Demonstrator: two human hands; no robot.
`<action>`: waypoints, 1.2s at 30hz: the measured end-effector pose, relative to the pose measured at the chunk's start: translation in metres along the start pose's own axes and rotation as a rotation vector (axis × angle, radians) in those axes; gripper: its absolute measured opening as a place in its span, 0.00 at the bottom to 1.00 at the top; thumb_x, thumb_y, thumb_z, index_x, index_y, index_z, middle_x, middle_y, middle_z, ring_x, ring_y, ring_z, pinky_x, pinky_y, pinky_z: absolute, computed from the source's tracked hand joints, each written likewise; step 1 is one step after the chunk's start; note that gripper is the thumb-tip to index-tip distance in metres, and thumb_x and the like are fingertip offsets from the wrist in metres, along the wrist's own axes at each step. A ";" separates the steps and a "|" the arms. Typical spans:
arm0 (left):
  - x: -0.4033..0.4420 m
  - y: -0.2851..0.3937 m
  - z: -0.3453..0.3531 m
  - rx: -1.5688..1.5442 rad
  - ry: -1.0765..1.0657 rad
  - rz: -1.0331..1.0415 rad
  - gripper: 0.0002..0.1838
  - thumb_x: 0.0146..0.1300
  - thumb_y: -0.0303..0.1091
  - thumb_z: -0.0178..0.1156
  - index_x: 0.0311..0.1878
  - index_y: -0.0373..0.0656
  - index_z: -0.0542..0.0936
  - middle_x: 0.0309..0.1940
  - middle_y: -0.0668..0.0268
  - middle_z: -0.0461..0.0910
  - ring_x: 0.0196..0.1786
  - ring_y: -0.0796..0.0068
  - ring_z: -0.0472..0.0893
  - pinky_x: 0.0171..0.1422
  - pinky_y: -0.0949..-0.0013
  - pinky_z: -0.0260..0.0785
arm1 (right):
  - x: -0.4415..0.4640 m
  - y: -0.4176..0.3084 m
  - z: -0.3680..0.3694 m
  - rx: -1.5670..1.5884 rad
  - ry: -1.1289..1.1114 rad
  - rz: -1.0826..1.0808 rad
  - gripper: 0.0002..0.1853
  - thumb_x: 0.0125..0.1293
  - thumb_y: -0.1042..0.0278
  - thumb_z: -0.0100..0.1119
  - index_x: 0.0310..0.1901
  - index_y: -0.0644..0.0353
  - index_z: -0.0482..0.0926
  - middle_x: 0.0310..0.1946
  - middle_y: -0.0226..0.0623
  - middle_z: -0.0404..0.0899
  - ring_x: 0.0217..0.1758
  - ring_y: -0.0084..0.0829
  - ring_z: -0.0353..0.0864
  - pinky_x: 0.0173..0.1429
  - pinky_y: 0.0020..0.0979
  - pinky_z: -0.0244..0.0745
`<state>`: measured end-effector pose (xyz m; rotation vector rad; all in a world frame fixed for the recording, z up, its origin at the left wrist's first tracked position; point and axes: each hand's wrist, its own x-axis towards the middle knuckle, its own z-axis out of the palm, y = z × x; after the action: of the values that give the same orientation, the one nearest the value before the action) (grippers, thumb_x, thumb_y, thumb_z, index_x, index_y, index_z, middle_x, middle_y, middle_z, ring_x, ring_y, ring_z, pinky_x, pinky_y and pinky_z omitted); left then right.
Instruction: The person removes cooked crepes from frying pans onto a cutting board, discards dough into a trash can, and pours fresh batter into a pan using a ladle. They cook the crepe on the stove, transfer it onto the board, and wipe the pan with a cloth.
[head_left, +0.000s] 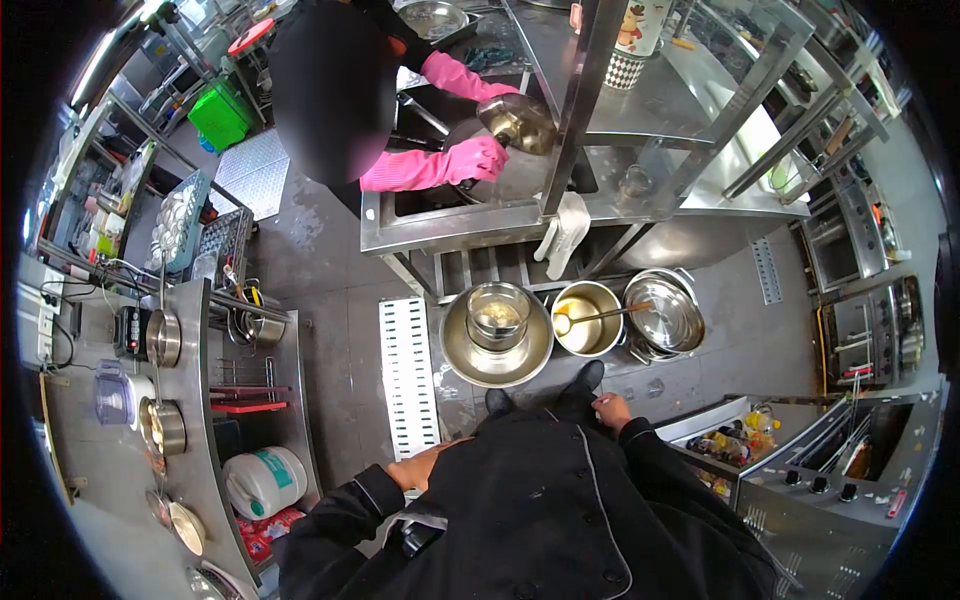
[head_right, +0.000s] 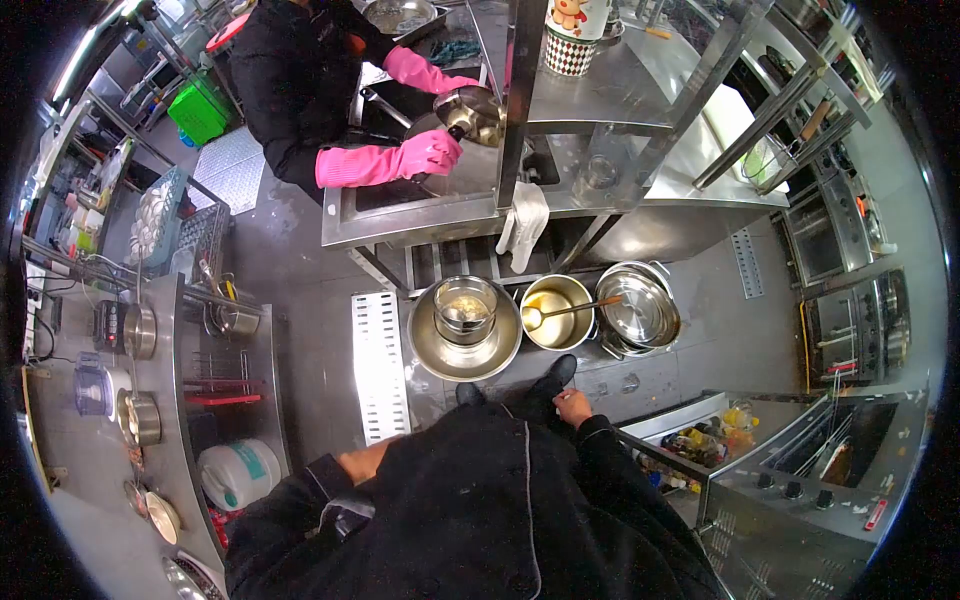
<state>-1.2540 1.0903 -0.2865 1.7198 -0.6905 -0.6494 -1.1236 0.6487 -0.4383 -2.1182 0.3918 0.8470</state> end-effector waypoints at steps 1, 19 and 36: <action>-0.001 0.001 0.000 0.000 -0.001 -0.001 0.50 0.48 0.52 0.69 0.70 0.37 0.59 0.71 0.48 0.56 0.73 0.52 0.57 0.75 0.57 0.48 | 0.002 0.003 0.001 0.001 -0.001 0.001 0.09 0.58 0.65 0.64 0.35 0.62 0.80 0.18 0.36 0.77 0.17 0.29 0.76 0.21 0.32 0.72; -0.004 0.005 -0.004 0.025 -0.032 -0.053 0.50 0.50 0.53 0.67 0.71 0.37 0.58 0.71 0.48 0.55 0.74 0.52 0.56 0.76 0.59 0.48 | 0.008 0.011 0.004 0.000 0.013 -0.024 0.08 0.58 0.65 0.64 0.34 0.61 0.81 0.18 0.36 0.78 0.16 0.28 0.76 0.19 0.31 0.70; 0.008 0.032 -0.015 -0.090 -0.055 -0.233 0.49 0.50 0.52 0.68 0.71 0.36 0.58 0.71 0.47 0.56 0.73 0.52 0.58 0.76 0.58 0.48 | 0.003 0.004 0.000 0.004 -0.002 -0.016 0.09 0.58 0.64 0.65 0.34 0.60 0.80 0.17 0.36 0.77 0.15 0.28 0.76 0.18 0.31 0.68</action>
<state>-1.2412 1.0874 -0.2528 1.7179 -0.4949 -0.8791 -1.1236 0.6462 -0.4432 -2.1142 0.3750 0.8390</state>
